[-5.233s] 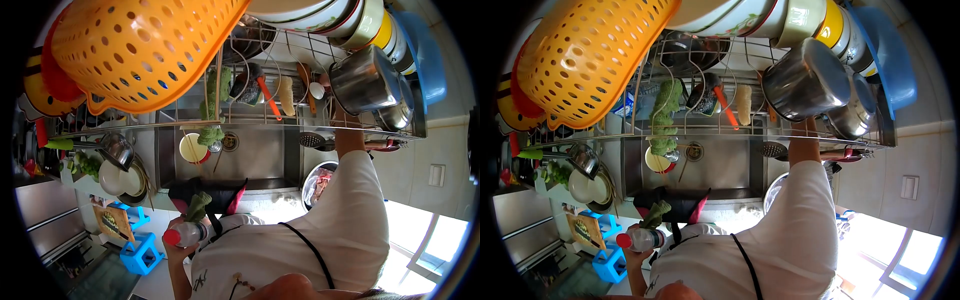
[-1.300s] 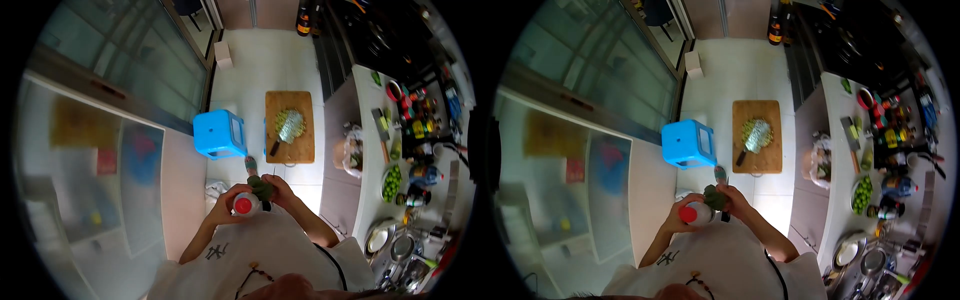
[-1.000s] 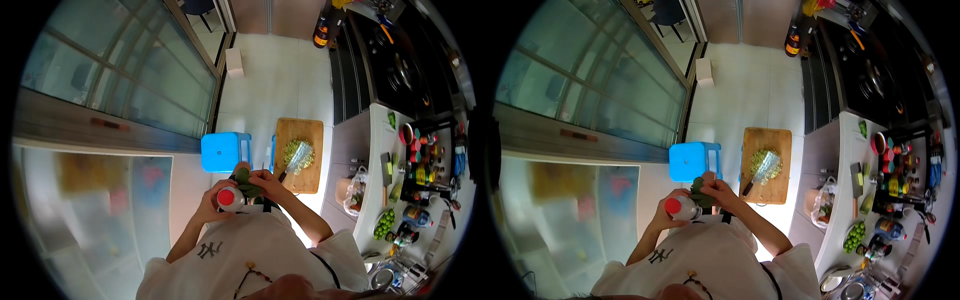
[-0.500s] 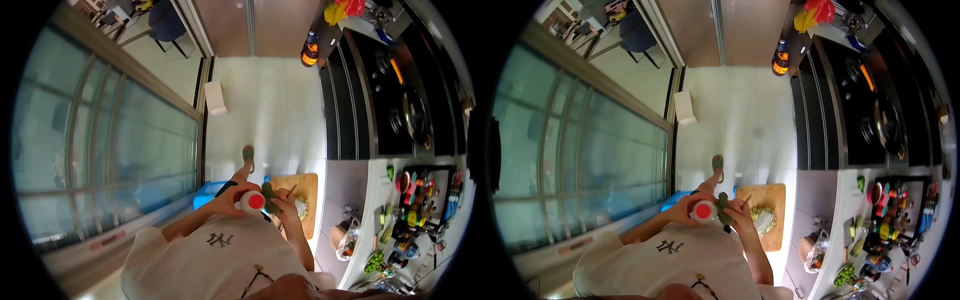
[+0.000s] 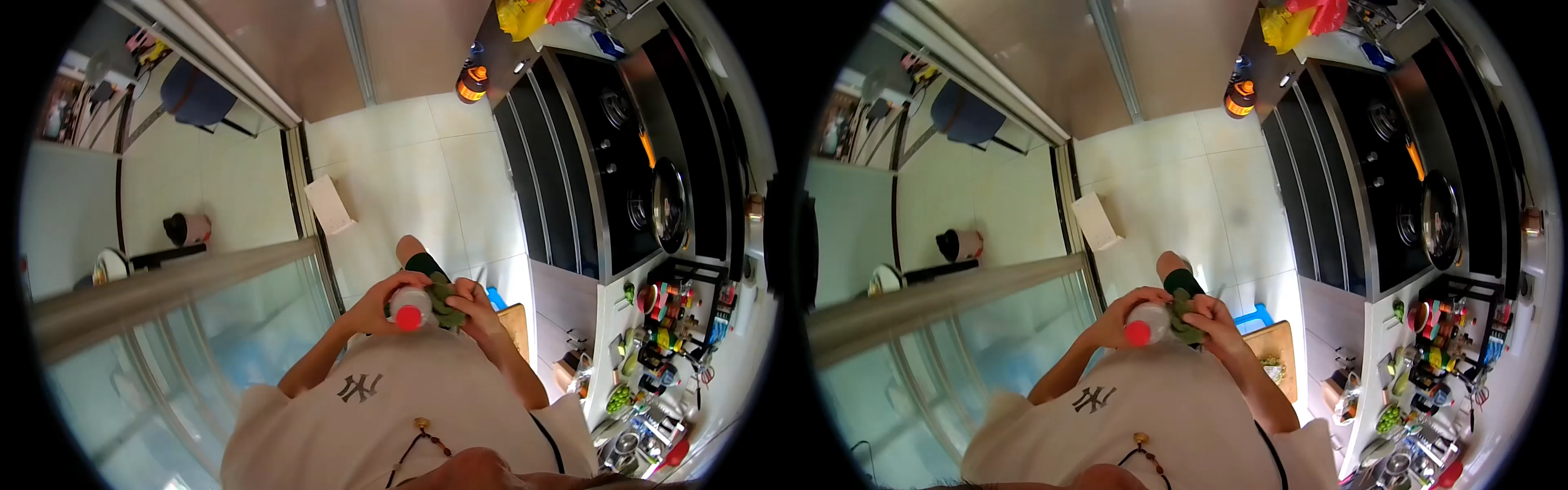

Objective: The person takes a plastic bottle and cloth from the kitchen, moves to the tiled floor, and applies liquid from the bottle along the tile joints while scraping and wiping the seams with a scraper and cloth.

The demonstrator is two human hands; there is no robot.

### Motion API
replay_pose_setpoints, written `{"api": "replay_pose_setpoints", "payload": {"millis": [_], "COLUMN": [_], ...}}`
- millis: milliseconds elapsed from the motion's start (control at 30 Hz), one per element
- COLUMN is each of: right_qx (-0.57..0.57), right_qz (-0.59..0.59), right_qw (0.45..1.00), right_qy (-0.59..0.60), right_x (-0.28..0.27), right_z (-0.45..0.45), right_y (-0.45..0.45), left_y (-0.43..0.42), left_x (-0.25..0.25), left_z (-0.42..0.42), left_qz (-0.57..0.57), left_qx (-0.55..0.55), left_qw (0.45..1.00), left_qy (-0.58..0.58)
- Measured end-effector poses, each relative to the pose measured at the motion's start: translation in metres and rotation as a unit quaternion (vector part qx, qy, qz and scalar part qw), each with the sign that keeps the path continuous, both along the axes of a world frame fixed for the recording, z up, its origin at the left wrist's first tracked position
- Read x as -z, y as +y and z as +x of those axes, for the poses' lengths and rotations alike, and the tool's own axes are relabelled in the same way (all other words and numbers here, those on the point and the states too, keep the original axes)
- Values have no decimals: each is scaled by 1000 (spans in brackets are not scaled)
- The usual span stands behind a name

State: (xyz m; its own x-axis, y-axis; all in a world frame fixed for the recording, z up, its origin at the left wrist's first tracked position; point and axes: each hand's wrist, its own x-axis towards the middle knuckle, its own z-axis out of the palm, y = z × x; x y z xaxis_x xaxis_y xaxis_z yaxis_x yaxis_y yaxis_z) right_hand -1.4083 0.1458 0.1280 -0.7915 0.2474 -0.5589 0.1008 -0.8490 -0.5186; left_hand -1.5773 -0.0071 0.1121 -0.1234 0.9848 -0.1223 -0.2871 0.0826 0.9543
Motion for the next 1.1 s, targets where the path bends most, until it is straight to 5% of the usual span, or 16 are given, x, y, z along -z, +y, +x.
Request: {"api": "replay_pose_setpoints", "payload": {"millis": [233,400,700,833,1100], "right_qx": [-246,-268,-212,-230,-288], "right_qz": [92,33,136,170,370], "right_qw": [963,961,965,957,882], "right_qy": [58,57,72,44,54], "right_x": [34,37,49,55,49], "right_z": [-199,-315,-428,-474,-599], "right_y": [42,63,102,129,168], "left_y": [4,20,60,83,121], "left_x": [20,2,9,15,39], "left_z": [-130,-219,-331,-369,-465], "left_qz": [-113,-157,-110,-121,-64], "left_qx": [-200,-237,-308,-311,-457], "left_qw": [967,903,894,939,882], "left_qy": [111,321,306,82,93]}}
